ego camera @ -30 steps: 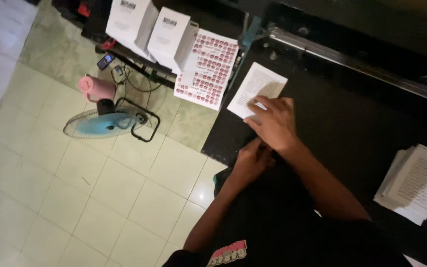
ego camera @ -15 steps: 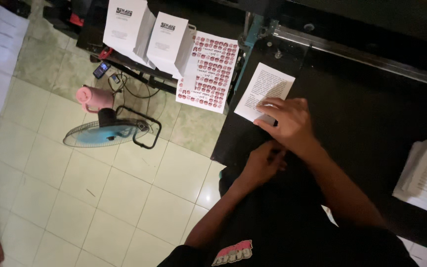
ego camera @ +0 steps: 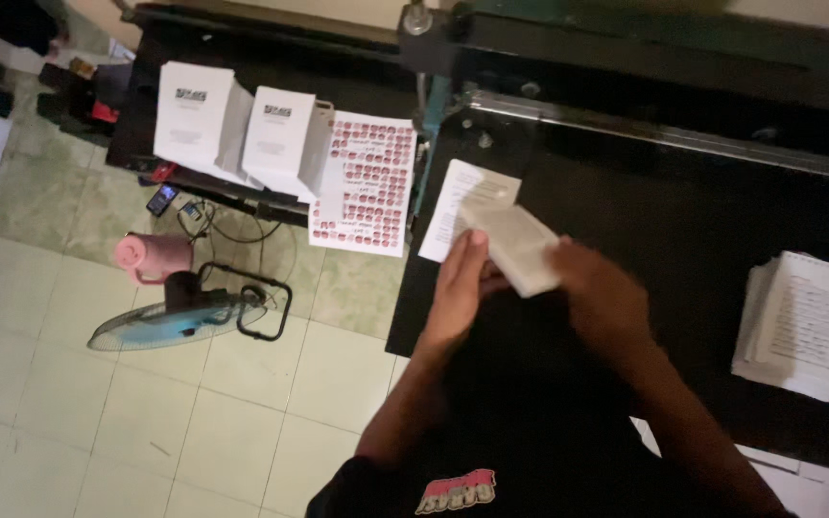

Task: The person repeatedly picks up a stack of papers, places them into a binding machine, and presses down the lever to bind them. They then remove the bound document and place it on a growing stack to the right.

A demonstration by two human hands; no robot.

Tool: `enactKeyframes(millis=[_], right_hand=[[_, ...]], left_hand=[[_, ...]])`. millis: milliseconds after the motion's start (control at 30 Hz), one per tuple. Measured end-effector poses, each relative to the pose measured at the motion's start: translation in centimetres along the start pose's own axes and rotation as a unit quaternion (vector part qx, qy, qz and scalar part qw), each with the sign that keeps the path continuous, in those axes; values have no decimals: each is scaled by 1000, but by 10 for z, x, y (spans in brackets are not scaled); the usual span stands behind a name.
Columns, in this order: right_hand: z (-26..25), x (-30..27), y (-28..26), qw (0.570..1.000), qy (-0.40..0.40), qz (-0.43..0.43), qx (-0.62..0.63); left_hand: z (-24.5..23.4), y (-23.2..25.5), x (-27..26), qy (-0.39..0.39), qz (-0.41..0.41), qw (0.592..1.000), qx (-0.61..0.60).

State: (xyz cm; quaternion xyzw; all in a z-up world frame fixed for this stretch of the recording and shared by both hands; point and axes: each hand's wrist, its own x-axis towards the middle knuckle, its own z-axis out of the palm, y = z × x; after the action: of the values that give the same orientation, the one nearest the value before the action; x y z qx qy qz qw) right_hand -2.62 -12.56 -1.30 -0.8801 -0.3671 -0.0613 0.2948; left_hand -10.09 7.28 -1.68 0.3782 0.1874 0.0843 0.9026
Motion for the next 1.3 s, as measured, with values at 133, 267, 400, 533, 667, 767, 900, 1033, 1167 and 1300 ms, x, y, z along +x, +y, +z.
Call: enactKeyframes(millis=[133, 267, 400, 533, 667, 767, 900, 1033, 1167, 1300], right_hand=[[-13, -19, 7, 979, 59, -194, 15], [-41, -24, 4, 970, 84, 111, 199], [-32, -26, 9, 892, 39, 234, 385], [-27, -32, 10, 927, 112, 213, 288], [-3, -45, 25, 934, 131, 186, 277], [8, -50, 36, 935, 136, 167, 281], [-1, -41, 21, 925, 148, 160, 310], [0, -42, 22, 924, 124, 191, 308], [12, -50, 32, 920, 116, 199, 318], [7, -46, 25, 917, 129, 203, 317]], left_hand=[[18, -6, 15, -22, 56, 982, 179], [32, -54, 8, -44, 141, 917, 371], [52, -64, 3, -103, 107, 901, 407], [67, -56, 2, -148, 178, 915, 331], [52, -65, 10, -182, 173, 893, 373], [54, -72, 9, -187, 251, 886, 342], [50, -79, 10, -182, 267, 881, 345], [41, -83, 16, -202, 210, 884, 365], [33, -94, 19, -212, 213, 882, 364], [28, -100, 23, -213, 214, 874, 379]])
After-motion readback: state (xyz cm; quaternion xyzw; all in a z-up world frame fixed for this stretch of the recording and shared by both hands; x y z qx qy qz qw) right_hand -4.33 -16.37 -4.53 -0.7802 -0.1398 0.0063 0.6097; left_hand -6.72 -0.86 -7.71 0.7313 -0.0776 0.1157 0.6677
